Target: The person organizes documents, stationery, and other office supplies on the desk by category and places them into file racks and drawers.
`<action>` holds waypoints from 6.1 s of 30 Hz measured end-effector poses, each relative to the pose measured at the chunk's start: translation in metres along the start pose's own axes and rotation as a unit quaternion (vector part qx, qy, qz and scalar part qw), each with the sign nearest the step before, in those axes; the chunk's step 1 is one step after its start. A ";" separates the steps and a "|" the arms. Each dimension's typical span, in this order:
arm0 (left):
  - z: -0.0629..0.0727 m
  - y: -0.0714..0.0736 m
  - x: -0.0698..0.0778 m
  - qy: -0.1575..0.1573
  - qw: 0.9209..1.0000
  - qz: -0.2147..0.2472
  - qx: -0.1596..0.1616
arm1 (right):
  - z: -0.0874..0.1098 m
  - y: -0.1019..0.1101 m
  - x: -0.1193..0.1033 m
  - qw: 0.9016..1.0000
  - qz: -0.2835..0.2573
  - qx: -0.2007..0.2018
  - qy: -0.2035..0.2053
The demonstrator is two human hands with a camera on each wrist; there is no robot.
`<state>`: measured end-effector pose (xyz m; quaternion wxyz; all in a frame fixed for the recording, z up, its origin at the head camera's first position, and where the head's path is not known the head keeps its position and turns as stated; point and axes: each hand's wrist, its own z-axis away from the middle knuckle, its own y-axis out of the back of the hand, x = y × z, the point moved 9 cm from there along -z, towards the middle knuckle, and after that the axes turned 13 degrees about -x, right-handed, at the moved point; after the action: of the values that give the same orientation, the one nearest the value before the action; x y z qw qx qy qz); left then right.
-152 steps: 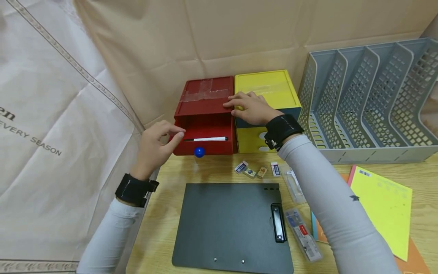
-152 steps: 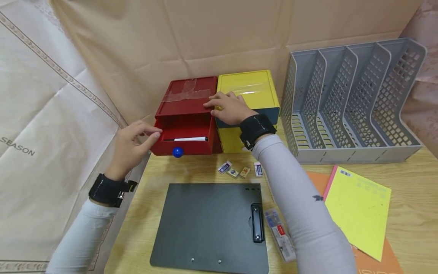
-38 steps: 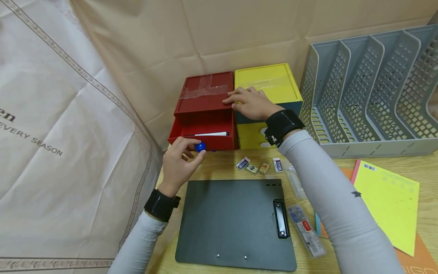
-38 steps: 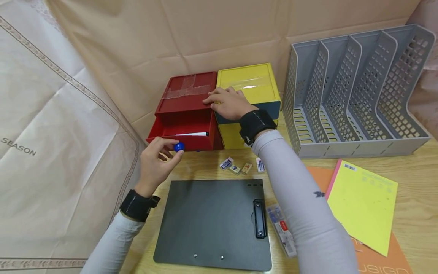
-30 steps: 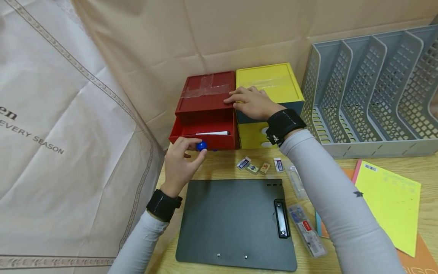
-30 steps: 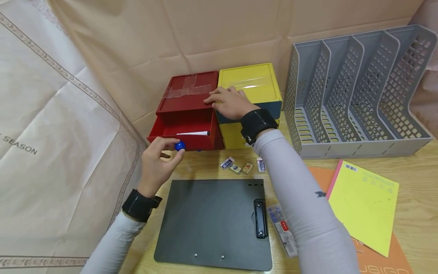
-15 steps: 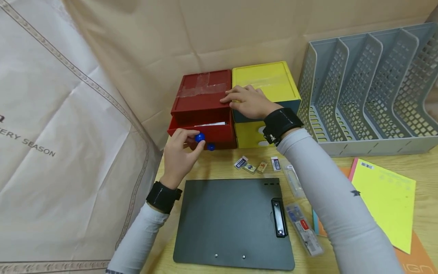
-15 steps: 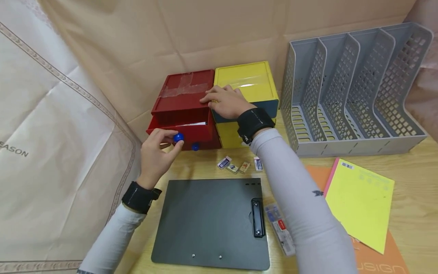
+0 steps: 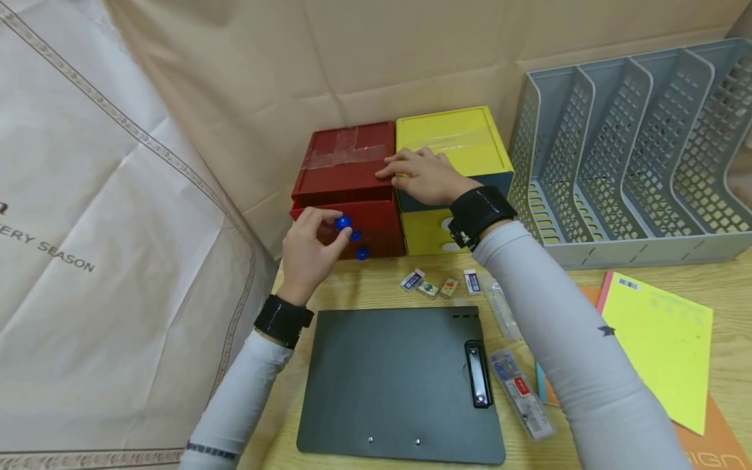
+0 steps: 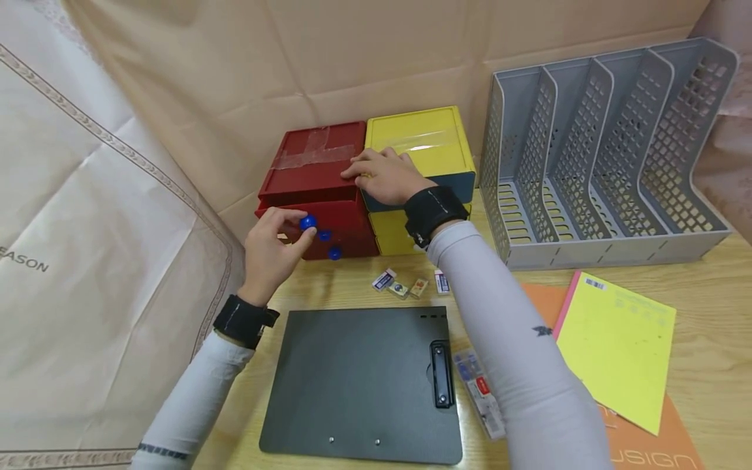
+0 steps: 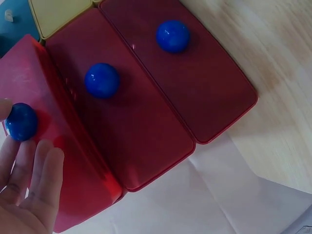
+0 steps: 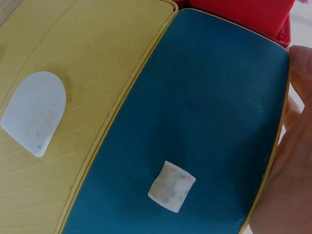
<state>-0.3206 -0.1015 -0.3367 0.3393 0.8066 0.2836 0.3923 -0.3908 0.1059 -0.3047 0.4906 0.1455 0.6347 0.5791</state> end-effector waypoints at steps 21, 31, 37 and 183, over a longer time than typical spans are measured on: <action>-0.033 -0.010 -0.019 0.050 0.999 0.000 -0.019 | -0.001 0.000 0.001 1.000 0.005 -0.006 0.004; -0.025 -0.019 -0.012 0.038 0.998 -0.012 -0.049 | 0.000 -0.002 0.001 1.000 0.001 -0.012 0.000; -0.025 -0.008 0.004 -0.020 0.999 -0.030 0.005 | 0.001 0.000 -0.001 1.000 0.004 -0.014 0.003; 0.098 -0.134 0.011 -0.002 0.915 -0.088 -0.395 | -0.003 0.001 0.002 1.000 -0.002 -0.007 0.009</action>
<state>-0.2595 -0.0442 -0.4802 0.6637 0.5798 0.1745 0.4391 -0.3943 0.1061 -0.3049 0.4874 0.1352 0.6350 0.5839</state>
